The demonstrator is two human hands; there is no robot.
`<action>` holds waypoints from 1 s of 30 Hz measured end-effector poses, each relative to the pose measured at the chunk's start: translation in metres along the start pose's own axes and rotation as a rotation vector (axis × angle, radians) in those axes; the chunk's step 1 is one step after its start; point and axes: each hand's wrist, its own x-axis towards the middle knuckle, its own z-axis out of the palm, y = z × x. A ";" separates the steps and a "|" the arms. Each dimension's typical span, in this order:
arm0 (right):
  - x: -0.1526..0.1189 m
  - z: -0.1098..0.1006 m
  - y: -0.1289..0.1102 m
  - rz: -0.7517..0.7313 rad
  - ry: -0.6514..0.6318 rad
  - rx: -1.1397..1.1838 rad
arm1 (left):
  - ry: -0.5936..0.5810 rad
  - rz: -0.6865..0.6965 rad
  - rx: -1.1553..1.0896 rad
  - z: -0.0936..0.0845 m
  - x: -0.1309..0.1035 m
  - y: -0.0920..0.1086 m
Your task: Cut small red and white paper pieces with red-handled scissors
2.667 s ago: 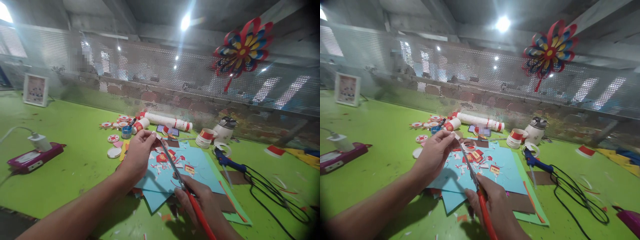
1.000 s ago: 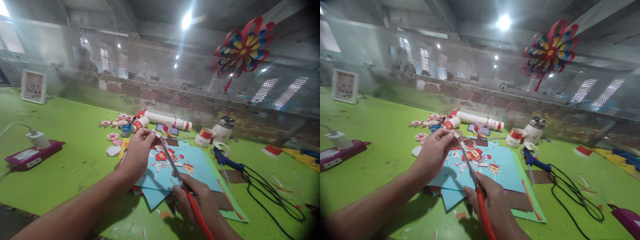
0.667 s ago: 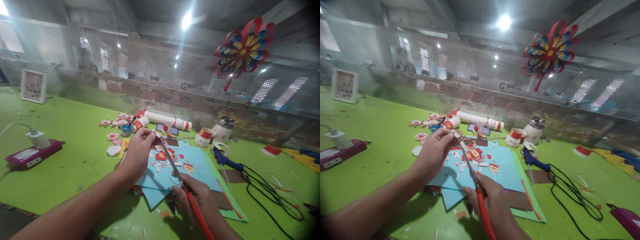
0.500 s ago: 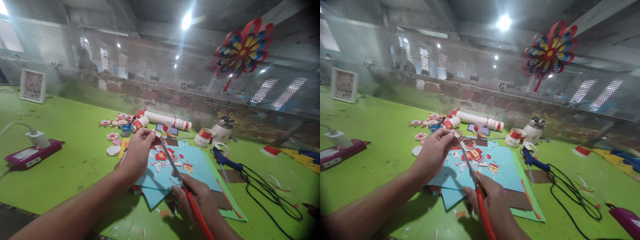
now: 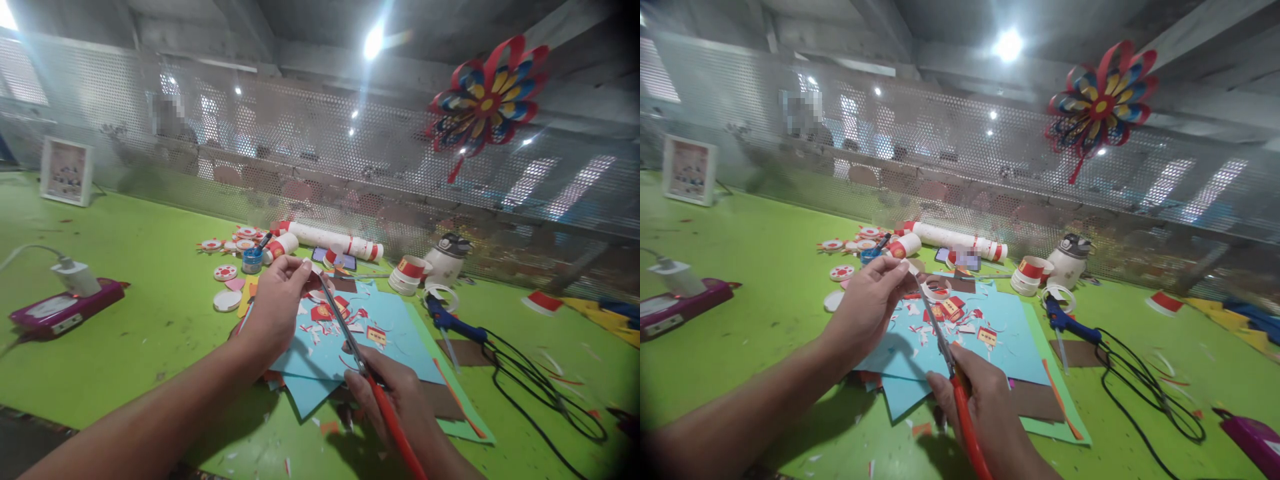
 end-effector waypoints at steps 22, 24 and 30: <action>0.000 0.000 -0.003 0.010 0.013 0.002 | 0.003 -0.011 -0.009 0.000 0.000 0.000; 0.000 0.001 -0.003 0.020 0.005 0.031 | -0.002 -0.007 -0.009 -0.001 0.000 0.000; 0.000 0.000 -0.003 0.014 0.005 0.046 | -0.004 -0.009 -0.001 -0.002 0.001 -0.001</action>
